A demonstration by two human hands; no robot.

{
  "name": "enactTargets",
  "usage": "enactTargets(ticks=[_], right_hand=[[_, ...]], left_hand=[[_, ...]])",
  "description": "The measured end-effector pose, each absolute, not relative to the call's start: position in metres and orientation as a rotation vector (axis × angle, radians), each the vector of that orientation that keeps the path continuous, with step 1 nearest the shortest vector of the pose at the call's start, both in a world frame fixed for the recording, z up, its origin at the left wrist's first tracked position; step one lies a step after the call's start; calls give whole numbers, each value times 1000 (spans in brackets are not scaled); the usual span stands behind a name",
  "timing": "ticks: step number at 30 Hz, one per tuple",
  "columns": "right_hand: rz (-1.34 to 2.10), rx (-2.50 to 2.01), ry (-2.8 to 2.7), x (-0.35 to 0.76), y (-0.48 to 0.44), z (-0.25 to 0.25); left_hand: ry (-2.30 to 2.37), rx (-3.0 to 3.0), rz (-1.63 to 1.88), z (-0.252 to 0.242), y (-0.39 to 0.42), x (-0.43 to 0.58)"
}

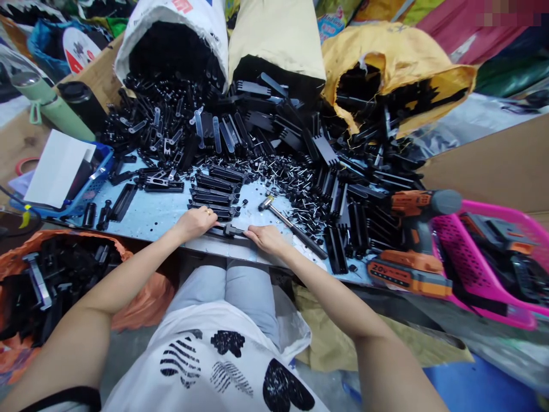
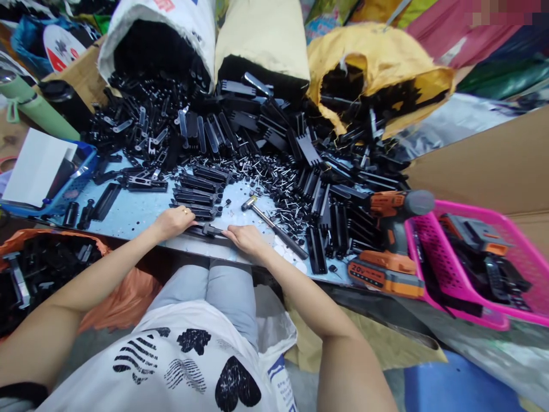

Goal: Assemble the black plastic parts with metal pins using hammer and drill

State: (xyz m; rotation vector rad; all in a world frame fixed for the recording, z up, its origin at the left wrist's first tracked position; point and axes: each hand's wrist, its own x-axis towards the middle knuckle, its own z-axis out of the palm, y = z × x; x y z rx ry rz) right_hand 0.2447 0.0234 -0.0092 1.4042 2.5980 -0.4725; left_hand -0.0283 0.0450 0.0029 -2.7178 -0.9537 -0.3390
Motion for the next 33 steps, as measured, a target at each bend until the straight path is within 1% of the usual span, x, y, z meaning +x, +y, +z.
enactTargets(ticks=[3, 7, 9, 11, 13, 15, 17, 20, 23, 25, 27, 29, 33], right_hand=[[-447, 1400, 2592, 243, 22, -12], [-436, 1395, 2653, 247, 20, -9], [-348, 1499, 2723, 258, 17, -7], [-136, 1799, 2675, 275, 12, -7], [107, 2110, 2463, 294, 6, -11], [244, 2211, 2300, 309, 1, -17], [252, 2176, 2274, 317, 0, -22], [58, 2224, 2221, 316, 2, -8], [-393, 2398, 2185, 309, -9, 39], [-672, 2489, 2303, 302, -28, 73], [-774, 2547, 2426, 292, -53, 90], [-805, 2466, 2430, 277, -75, 82], [-886, 2098, 2303, 257, -85, 32]], left_hand=[[-1025, -2743, -336, 7, 42, -29], [-1211, -2711, -593, 8, 16, -15], [-1230, -2750, -662, 4, -5, 6], [-1142, -2861, -612, -2, -26, 36], [-1068, -2956, -508, -10, -40, 67], [-1117, -2994, -386, -17, -47, 93], [-1205, -2987, -274, -24, -48, 110], [-1227, -2963, -190, -32, -47, 118], [-1210, -2958, -192, -36, -47, 116], [-1206, -2967, -205, -37, -46, 114], [-1206, -2985, -232, -39, -45, 114], [-1201, -3019, -266, -42, -44, 113], [-1214, -3106, -315, -47, -45, 115]])
